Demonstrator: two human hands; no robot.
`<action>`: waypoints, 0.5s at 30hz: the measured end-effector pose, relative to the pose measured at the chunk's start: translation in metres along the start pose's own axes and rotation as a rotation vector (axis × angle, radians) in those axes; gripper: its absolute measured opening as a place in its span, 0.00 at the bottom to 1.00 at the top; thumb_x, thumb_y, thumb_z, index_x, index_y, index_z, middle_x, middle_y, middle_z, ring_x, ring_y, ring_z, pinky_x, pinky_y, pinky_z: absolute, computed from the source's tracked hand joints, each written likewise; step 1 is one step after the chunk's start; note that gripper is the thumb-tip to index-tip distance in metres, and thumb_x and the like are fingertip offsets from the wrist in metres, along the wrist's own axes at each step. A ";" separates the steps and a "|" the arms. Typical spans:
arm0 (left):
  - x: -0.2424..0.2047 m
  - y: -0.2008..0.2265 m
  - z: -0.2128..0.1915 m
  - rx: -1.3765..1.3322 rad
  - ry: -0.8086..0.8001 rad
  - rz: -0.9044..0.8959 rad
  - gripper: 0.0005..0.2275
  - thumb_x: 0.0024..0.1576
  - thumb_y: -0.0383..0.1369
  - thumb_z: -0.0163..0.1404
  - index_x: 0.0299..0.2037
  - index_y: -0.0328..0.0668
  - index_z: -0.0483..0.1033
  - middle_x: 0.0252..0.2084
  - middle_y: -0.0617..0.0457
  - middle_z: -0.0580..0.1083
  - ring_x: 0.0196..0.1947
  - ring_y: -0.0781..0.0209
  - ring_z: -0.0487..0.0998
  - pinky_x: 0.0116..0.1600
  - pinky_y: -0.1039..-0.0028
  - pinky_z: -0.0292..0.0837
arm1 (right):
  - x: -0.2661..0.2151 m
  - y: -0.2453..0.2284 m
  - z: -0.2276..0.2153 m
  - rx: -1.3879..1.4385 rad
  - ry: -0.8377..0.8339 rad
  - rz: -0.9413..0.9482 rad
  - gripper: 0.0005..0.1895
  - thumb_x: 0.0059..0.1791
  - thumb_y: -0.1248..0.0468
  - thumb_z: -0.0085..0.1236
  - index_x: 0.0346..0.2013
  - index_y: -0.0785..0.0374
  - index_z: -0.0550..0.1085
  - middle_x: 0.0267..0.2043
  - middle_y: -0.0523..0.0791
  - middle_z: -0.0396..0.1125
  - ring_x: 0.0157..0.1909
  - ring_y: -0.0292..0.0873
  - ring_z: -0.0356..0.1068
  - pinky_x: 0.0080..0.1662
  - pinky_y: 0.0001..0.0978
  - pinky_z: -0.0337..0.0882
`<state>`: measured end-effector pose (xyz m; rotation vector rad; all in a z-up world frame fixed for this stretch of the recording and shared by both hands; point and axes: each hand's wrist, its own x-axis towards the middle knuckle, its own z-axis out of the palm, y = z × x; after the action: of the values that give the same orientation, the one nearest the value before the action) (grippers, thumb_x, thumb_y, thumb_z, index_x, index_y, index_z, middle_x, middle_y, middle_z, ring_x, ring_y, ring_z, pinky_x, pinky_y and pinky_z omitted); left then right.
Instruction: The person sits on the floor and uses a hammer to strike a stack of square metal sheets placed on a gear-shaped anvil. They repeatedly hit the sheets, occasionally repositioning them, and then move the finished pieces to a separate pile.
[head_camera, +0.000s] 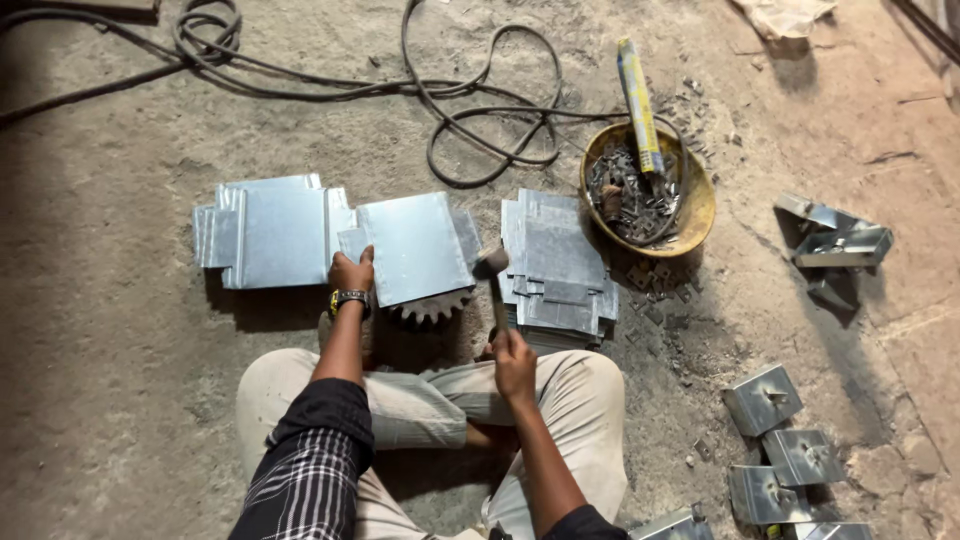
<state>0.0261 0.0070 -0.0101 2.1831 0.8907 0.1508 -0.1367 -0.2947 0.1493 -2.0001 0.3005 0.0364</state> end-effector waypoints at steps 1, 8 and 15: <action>-0.005 -0.005 -0.001 -0.016 -0.021 -0.008 0.30 0.52 0.54 0.60 0.45 0.27 0.74 0.44 0.29 0.77 0.45 0.30 0.79 0.51 0.50 0.75 | -0.004 -0.004 -0.003 0.088 0.019 -0.060 0.18 0.58 0.57 0.47 0.30 0.65 0.73 0.21 0.43 0.68 0.25 0.37 0.68 0.34 0.34 0.73; -0.047 -0.030 -0.013 0.005 -0.031 0.049 0.29 0.52 0.53 0.60 0.47 0.29 0.74 0.44 0.27 0.77 0.46 0.28 0.77 0.52 0.49 0.73 | 0.008 -0.024 0.003 0.266 0.009 -0.213 0.12 0.55 0.60 0.47 0.33 0.66 0.71 0.20 0.43 0.63 0.22 0.35 0.62 0.28 0.33 0.69; -0.055 -0.025 -0.014 0.065 -0.092 0.070 0.30 0.50 0.55 0.60 0.44 0.30 0.74 0.45 0.29 0.77 0.47 0.29 0.78 0.52 0.49 0.73 | 0.010 -0.040 0.001 -0.055 -0.009 -0.044 0.17 0.57 0.57 0.50 0.30 0.66 0.72 0.19 0.43 0.65 0.21 0.36 0.66 0.26 0.33 0.65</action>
<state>-0.0343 -0.0080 -0.0083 2.2633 0.7788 0.0556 -0.1178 -0.2799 0.1829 -2.0601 0.2522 0.0267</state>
